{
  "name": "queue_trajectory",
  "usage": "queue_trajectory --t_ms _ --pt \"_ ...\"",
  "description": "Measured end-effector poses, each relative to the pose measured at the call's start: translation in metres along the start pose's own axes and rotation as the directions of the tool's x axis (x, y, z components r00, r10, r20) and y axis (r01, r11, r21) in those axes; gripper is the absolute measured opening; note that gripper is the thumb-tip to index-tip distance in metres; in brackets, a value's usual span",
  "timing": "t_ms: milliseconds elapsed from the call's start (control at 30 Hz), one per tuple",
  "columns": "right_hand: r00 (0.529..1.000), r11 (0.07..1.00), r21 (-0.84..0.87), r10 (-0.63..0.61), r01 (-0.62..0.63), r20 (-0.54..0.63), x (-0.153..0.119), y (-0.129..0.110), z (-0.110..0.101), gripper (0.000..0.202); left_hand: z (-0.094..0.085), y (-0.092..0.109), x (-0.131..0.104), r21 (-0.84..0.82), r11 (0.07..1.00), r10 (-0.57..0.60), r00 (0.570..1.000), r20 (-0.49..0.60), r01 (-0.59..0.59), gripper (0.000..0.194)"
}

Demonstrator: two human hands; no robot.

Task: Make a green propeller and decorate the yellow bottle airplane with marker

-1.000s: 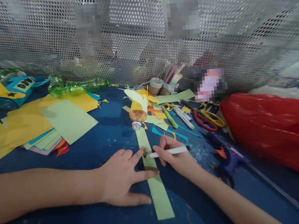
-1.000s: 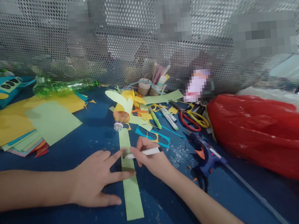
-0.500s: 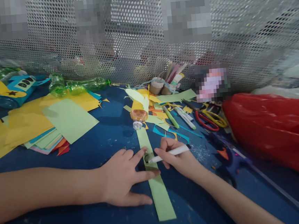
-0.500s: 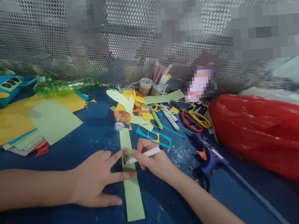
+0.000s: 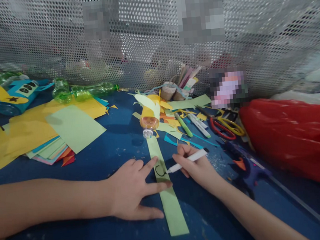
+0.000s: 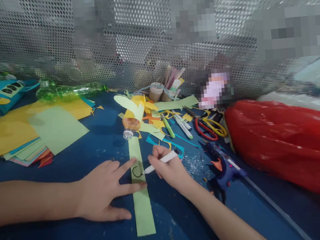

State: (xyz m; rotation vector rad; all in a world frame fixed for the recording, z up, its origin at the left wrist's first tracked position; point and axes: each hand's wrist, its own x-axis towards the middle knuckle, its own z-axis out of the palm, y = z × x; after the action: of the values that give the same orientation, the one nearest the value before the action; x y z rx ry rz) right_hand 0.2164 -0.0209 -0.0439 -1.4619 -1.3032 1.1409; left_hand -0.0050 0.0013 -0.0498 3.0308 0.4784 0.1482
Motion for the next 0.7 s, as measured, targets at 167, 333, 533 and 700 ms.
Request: queue_trajectory --t_ms 167,333,533,700 --pt "0.998 1.0 -0.015 -0.004 0.003 -0.055 0.0009 -0.0013 -0.0005 0.032 -0.0007 0.0002 0.0003 0.001 1.0 0.004 1.0 0.001 -0.004 0.067" --pt "0.997 0.999 -0.032 -0.037 0.034 -0.071 0.001 -0.0016 -0.0003 0.035 -0.0015 0.0007 0.0007 0.001 1.0 0.002 1.0 -0.002 -0.002 0.066" --pt "0.996 0.997 -0.026 -0.07 0.069 -0.059 0.0017 0.0016 0.0 0.037 -0.0024 0.0012 0.0006 0.003 1.0 -0.004 1.0 0.008 0.004 0.067" --pt "0.995 0.995 -0.022 -0.093 0.093 -0.022 0.0009 0.0027 0.0009 0.038 -0.0007 0.0008 0.0002 0.005 1.0 -0.005 1.0 -0.002 0.005 0.066"
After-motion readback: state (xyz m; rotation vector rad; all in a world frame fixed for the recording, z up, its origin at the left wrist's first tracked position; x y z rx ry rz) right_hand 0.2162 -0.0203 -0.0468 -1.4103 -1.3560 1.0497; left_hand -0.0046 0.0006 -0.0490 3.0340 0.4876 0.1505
